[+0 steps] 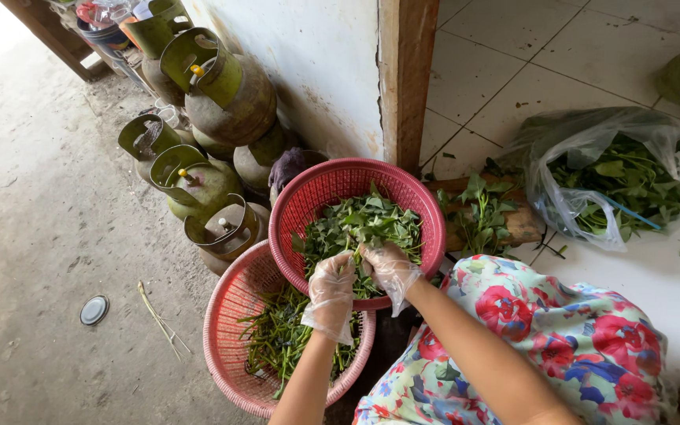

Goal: The person sits on the floor and sorts leafy green vegetables by hand, separating leaves from stems. The leaves are placed into a red basket and the stems into a pink basket. The person wears disposable gloves and handles the vegetables one by one.

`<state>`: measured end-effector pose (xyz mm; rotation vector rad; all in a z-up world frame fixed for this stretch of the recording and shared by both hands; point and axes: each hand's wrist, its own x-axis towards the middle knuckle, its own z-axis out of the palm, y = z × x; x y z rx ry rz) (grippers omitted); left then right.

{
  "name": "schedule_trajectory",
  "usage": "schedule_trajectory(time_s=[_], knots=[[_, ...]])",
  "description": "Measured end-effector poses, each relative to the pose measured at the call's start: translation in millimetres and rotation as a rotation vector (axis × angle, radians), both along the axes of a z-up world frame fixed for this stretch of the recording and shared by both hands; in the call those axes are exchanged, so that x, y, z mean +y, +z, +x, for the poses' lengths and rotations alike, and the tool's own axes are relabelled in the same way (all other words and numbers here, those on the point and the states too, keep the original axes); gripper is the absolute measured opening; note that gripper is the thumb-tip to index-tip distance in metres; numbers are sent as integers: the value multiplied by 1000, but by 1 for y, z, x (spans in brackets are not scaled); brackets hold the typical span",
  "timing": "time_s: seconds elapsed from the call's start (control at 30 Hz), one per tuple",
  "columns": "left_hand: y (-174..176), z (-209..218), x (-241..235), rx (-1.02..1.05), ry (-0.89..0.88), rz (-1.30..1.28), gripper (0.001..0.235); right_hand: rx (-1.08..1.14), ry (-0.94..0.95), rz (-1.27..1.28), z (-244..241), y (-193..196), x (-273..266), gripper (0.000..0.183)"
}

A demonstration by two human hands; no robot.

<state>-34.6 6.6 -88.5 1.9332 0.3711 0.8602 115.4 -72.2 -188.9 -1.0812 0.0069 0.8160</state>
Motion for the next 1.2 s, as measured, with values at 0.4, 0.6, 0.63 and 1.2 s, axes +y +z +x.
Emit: schedule_trajectory(time_s=[0.4, 0.6, 0.63, 1.2], knots=[[25, -2, 14, 23, -18, -937, 9, -60, 248, -90, 23, 79, -54, 48], [60, -11, 23, 121, -107, -1288, 17, -48, 511, 165, 9, 71, -46, 40], [64, -12, 21, 81, -207, -1325, 17, -128, 573, 233, 6, 73, -45, 46], [64, -1, 8, -249, -587, -1577, 30, 101, 508, 254, -23, 143, -73, 30]])
